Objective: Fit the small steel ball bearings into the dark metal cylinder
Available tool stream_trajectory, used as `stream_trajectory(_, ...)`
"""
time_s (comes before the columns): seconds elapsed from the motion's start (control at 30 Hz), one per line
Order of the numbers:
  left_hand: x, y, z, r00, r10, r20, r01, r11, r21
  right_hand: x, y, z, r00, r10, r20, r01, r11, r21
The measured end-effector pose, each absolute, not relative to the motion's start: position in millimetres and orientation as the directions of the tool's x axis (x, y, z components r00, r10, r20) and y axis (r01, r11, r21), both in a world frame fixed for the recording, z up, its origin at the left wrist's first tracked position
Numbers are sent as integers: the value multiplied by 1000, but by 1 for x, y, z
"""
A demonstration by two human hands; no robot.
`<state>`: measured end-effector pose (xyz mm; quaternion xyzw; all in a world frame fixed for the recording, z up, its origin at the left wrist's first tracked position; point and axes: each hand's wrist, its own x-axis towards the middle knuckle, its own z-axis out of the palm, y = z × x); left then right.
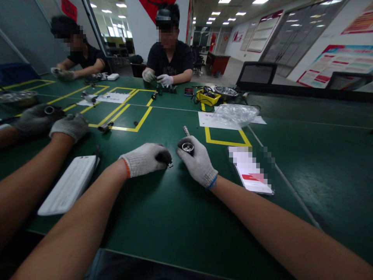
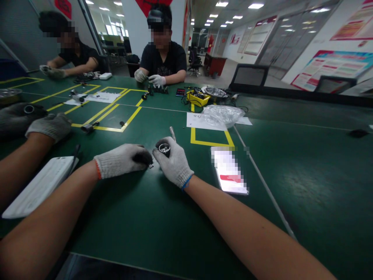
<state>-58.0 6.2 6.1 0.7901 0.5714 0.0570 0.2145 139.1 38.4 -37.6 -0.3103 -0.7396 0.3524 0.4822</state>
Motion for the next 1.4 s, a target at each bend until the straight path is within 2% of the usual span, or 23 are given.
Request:
stream_trajectory(0.27, -65, 11, -1, 382, 921, -82, 847, -313, 429, 139, 38, -37, -338, 802, 493, 119, 556, -822)
stream_trajectory(1.4, -63, 11, 0, 390, 912, -127, 839, -296, 456, 138, 38, -36, -343, 804, 486, 102, 547, -831)
